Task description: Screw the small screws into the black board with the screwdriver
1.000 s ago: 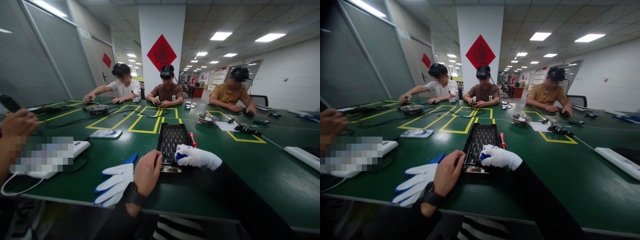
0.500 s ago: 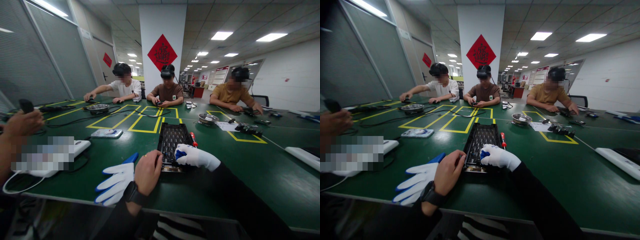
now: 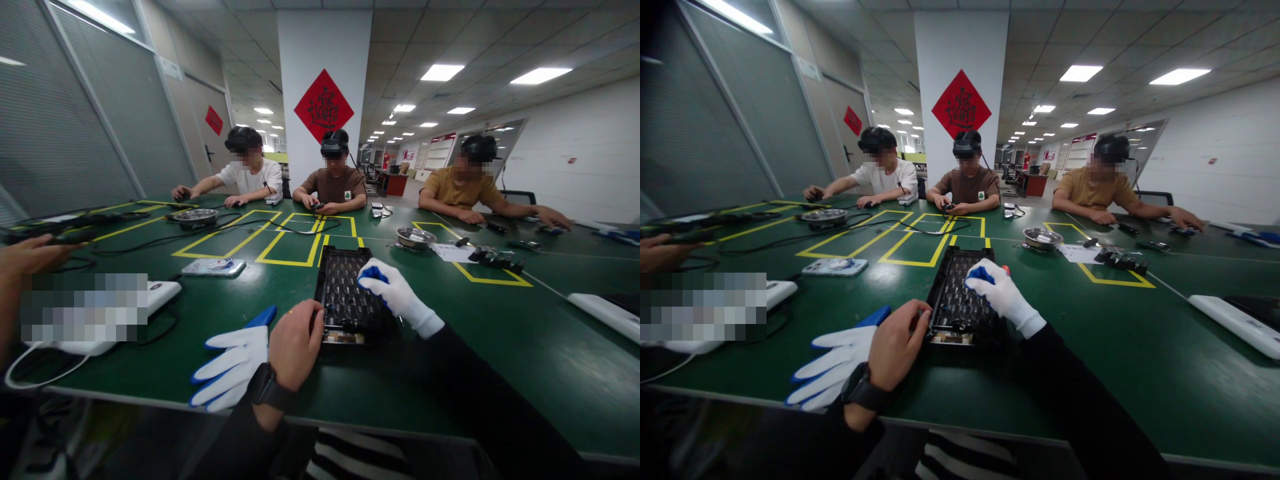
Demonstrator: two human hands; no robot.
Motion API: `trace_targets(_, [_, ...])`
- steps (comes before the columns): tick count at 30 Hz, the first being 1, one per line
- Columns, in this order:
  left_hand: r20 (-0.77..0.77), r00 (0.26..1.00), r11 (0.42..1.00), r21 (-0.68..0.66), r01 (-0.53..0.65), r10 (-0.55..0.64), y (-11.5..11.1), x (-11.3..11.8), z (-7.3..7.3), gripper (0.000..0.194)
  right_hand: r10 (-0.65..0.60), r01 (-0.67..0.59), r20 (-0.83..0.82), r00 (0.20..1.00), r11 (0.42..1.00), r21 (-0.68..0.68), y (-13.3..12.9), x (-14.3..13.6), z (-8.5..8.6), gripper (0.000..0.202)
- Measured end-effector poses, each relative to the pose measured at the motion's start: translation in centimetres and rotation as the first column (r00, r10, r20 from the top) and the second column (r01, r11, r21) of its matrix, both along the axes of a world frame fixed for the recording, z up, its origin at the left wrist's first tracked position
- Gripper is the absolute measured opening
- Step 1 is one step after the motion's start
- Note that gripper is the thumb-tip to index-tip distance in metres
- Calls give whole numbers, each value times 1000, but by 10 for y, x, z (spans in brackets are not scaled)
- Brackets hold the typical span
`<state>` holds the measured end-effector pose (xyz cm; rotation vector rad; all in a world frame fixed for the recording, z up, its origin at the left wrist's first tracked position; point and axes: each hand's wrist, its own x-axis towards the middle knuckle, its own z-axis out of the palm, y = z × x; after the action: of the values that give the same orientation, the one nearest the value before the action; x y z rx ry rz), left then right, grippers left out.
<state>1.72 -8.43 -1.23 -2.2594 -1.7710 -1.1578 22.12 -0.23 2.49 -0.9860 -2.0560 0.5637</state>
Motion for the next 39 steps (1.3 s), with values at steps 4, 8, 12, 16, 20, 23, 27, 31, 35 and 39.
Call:
trace_targets(4, [7,1000,1000,-1,-9,9,1,0,-3,20,-469,437,109,877,870,227,16,22,-11,28])
trace_targets(8, [50,999,1000,-17,9,-8,-9,7,7,18,-661,699,434,612,709,94,30,40,-25,49])
trace_targets(12, [86,973,974,-58,221,-215,-10,16,51,19,-584,734,578,570,678,-40,35,42,-28,55])
trace_targets(16, [152,944,956,29,291,-292,51,7,96,25,-594,733,546,591,678,-56,37,42,-33,55])
trace_targets(20, [362,930,996,78,40,-65,140,-16,82,26,-598,743,528,602,662,-98,40,46,-38,54])
trace_targets(23, [516,857,997,-72,37,6,173,-29,43,27,-606,760,529,595,638,-123,42,48,-36,56])
trace_targets(27, [526,850,992,-117,51,18,179,-36,3,29,-547,755,584,601,629,-188,42,51,-31,60])
trace_targets(31, [504,864,988,-127,92,-16,187,-32,-2,28,-511,737,593,623,637,-226,43,53,-30,53])
trace_targets(35, [441,897,975,-188,115,-21,201,-17,1,27,-623,753,440,647,613,-239,46,56,-23,44])
trace_targets(39, [133,985,943,-326,-63,112,203,-4,-4,29,-673,708,220,706,662,-248,46,57,-9,48])
